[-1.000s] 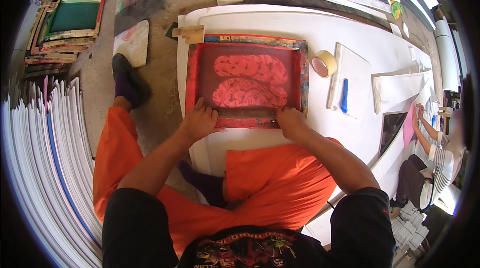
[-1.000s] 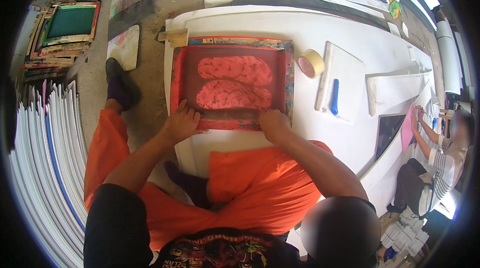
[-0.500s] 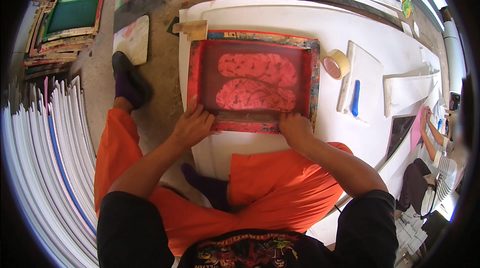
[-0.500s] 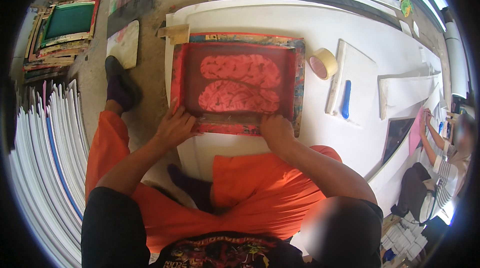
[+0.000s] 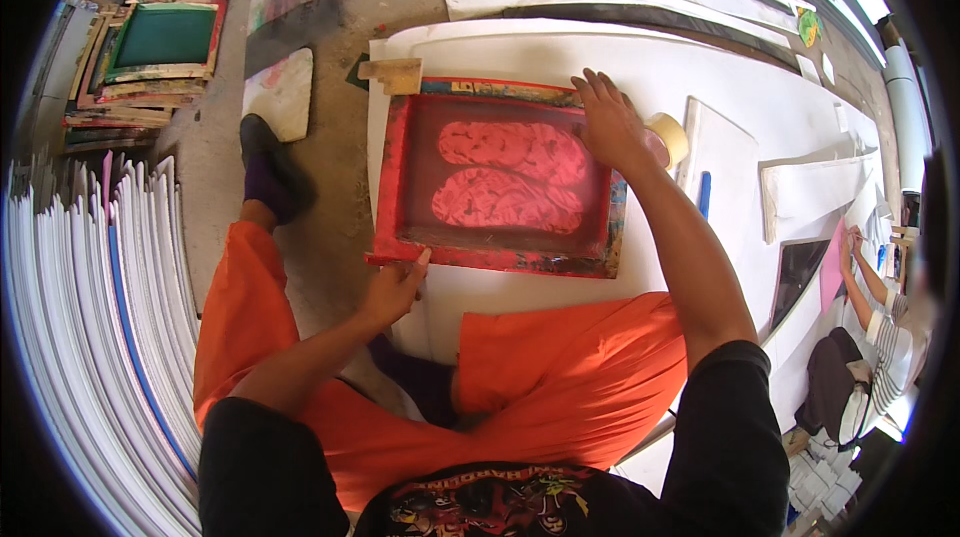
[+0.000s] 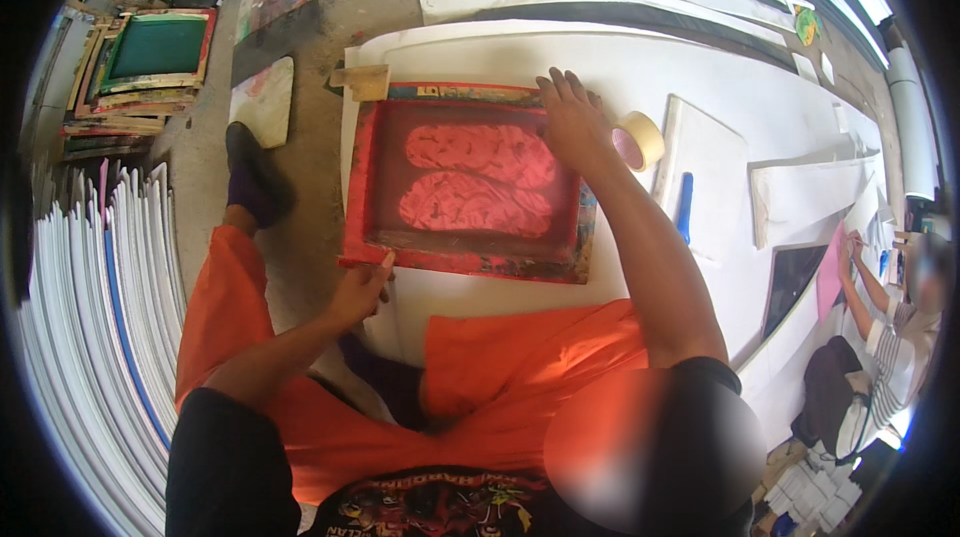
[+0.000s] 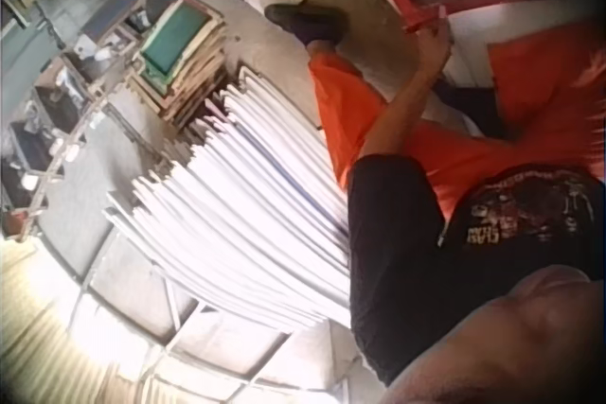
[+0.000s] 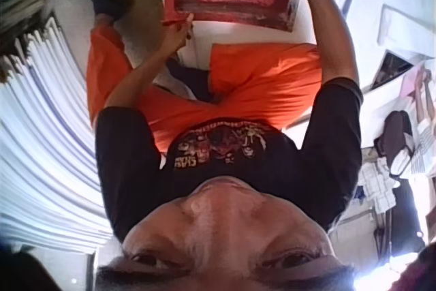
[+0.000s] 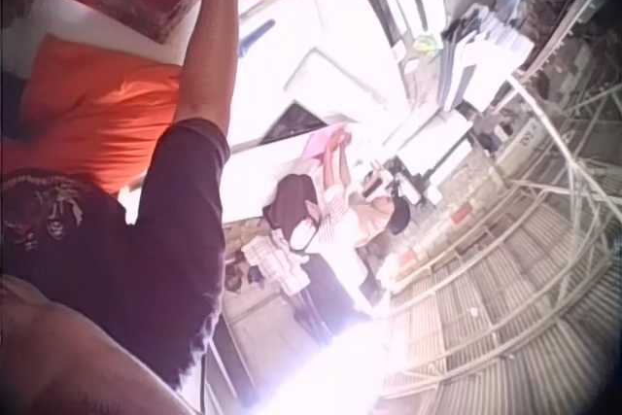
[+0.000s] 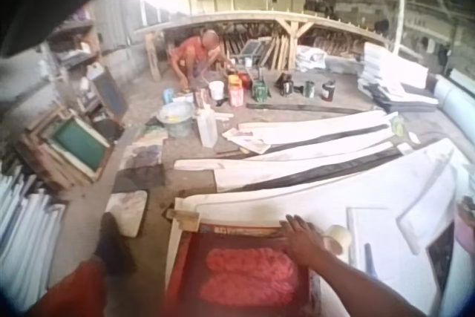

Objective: The person sits on the floor and secures a pink brain-shaped stencil onto a red screen printing frame using masking tape. They repeatedly apply tape to the edges, smooth the stencil, and adjust the frame's position on the work surface.

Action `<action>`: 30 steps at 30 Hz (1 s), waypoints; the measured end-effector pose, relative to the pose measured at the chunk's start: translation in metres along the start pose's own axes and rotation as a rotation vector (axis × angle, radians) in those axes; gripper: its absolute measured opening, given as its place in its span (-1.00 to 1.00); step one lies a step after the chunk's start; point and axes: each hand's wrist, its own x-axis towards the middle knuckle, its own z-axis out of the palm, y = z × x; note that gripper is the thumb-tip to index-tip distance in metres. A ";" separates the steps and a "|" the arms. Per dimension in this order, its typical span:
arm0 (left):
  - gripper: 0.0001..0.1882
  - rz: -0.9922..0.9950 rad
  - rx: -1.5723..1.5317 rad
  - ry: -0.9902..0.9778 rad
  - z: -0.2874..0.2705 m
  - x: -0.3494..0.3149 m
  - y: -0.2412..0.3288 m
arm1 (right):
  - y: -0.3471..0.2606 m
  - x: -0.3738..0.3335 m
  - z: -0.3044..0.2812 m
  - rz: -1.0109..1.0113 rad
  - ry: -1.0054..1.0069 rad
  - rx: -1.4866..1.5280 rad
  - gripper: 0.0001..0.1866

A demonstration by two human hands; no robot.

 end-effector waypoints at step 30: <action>-0.05 0.356 0.186 0.673 -0.014 0.120 0.068 | -0.133 -0.022 0.007 0.151 -0.321 0.330 -0.52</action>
